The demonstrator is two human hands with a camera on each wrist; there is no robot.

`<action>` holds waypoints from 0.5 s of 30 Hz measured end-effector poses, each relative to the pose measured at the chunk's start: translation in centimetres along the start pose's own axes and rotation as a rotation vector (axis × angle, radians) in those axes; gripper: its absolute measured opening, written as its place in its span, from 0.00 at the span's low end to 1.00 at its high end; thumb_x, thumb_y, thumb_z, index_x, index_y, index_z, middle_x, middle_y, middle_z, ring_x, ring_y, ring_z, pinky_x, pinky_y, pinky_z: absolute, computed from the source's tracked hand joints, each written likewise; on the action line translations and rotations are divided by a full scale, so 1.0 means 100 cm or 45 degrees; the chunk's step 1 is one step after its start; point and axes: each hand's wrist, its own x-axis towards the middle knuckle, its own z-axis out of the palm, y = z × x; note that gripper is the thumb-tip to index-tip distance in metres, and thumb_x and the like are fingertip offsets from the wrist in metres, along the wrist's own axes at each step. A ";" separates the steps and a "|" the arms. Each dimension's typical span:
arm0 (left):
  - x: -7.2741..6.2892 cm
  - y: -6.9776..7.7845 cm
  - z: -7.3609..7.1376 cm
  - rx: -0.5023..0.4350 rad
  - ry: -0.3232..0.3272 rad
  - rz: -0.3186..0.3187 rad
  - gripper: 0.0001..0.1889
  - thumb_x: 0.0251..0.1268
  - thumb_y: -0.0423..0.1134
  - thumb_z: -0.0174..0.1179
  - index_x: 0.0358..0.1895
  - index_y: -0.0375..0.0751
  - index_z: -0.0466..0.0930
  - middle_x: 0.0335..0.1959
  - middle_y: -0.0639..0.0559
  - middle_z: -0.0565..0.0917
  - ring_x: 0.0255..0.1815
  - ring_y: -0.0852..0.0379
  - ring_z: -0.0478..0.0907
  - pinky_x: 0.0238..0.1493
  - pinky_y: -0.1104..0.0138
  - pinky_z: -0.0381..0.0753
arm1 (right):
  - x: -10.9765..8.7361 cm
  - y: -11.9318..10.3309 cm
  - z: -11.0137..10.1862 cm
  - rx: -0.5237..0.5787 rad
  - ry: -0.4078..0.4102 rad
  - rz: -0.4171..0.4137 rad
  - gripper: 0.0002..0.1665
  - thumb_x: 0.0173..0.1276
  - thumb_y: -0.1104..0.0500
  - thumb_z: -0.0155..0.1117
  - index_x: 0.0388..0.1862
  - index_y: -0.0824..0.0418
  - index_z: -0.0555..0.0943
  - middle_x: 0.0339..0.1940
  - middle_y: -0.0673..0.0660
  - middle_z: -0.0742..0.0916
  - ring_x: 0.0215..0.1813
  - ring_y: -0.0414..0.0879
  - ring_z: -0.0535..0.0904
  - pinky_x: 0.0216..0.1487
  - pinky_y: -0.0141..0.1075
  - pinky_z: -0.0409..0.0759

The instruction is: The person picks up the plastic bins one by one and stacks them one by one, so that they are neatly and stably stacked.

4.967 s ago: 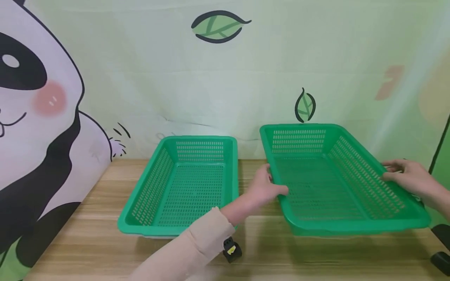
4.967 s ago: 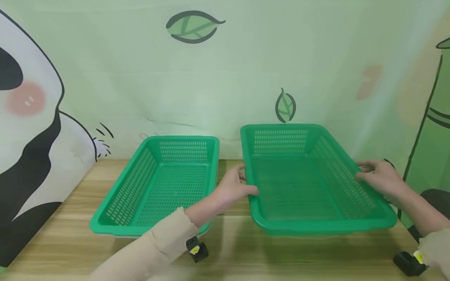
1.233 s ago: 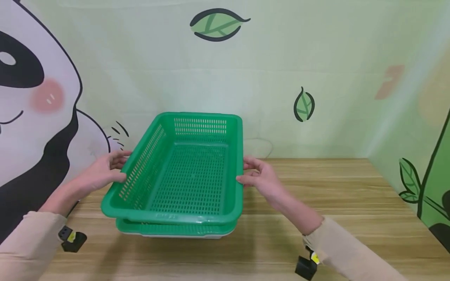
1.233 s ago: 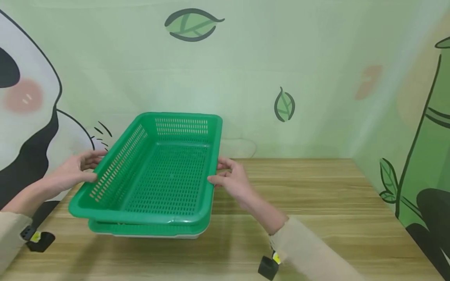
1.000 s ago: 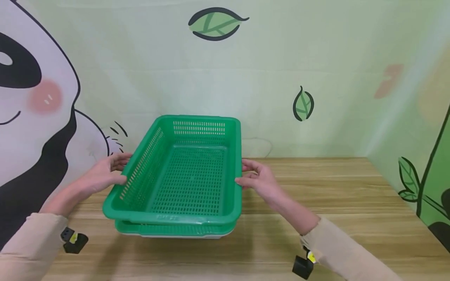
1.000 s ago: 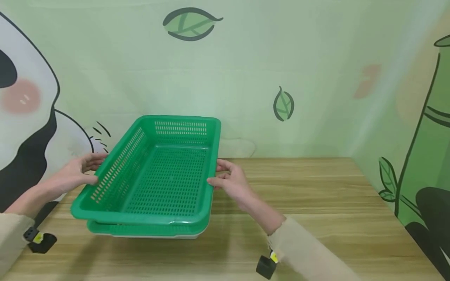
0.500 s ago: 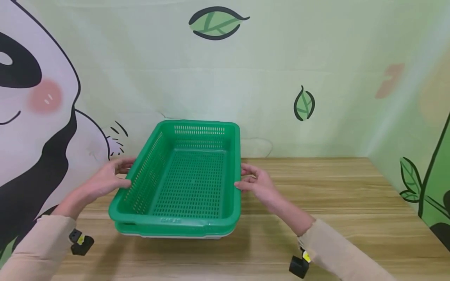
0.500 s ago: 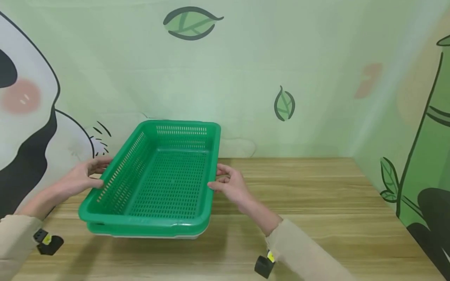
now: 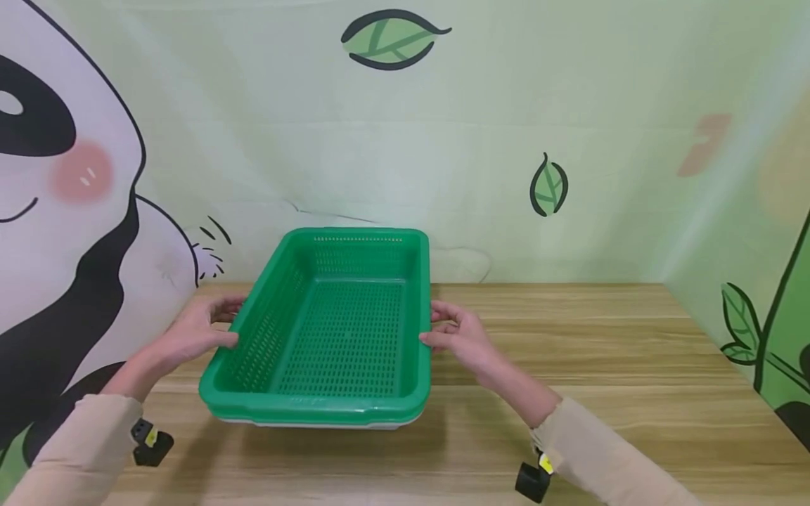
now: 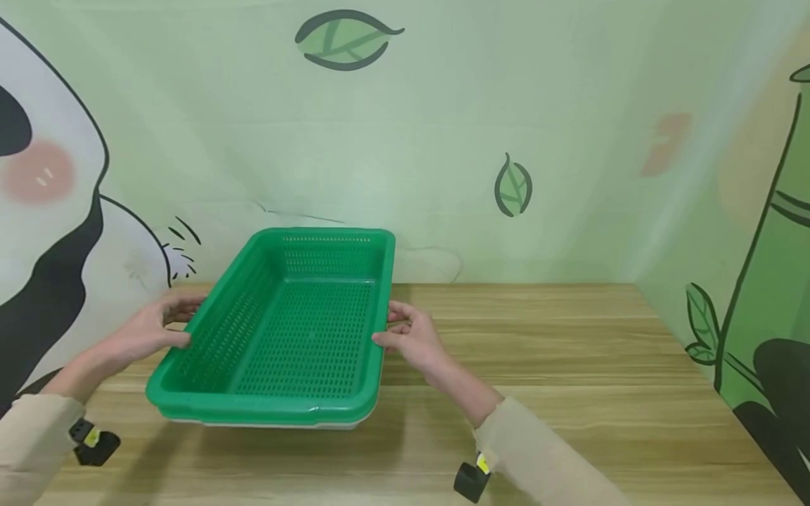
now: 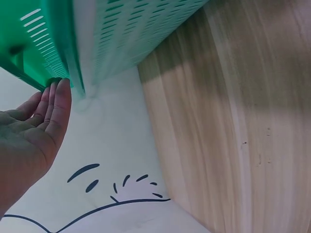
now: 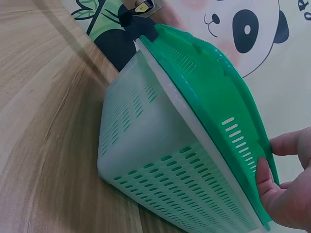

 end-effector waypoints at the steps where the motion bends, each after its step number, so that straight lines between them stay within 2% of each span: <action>1: 0.000 -0.001 0.001 -0.003 -0.004 -0.002 0.33 0.48 0.28 0.55 0.62 0.23 0.58 0.55 0.30 0.70 0.54 0.37 0.68 0.51 0.43 0.69 | 0.000 0.000 0.000 0.003 0.001 0.001 0.33 0.58 0.72 0.58 0.63 0.72 0.62 0.46 0.62 0.72 0.35 0.40 0.77 0.42 0.40 0.78; 4: -0.001 -0.004 0.002 -0.012 -0.021 -0.020 0.34 0.48 0.28 0.55 0.63 0.25 0.57 0.55 0.32 0.69 0.54 0.38 0.67 0.51 0.45 0.70 | 0.000 0.001 0.001 0.009 0.001 0.009 0.33 0.58 0.72 0.58 0.63 0.73 0.62 0.46 0.63 0.72 0.35 0.40 0.77 0.42 0.39 0.79; 15: -0.003 -0.010 0.004 0.000 -0.029 -0.015 0.33 0.50 0.30 0.55 0.63 0.27 0.58 0.57 0.32 0.68 0.55 0.36 0.66 0.49 0.43 0.71 | 0.002 0.004 0.003 0.006 0.009 0.034 0.34 0.57 0.73 0.59 0.63 0.73 0.62 0.45 0.62 0.73 0.34 0.40 0.77 0.41 0.40 0.79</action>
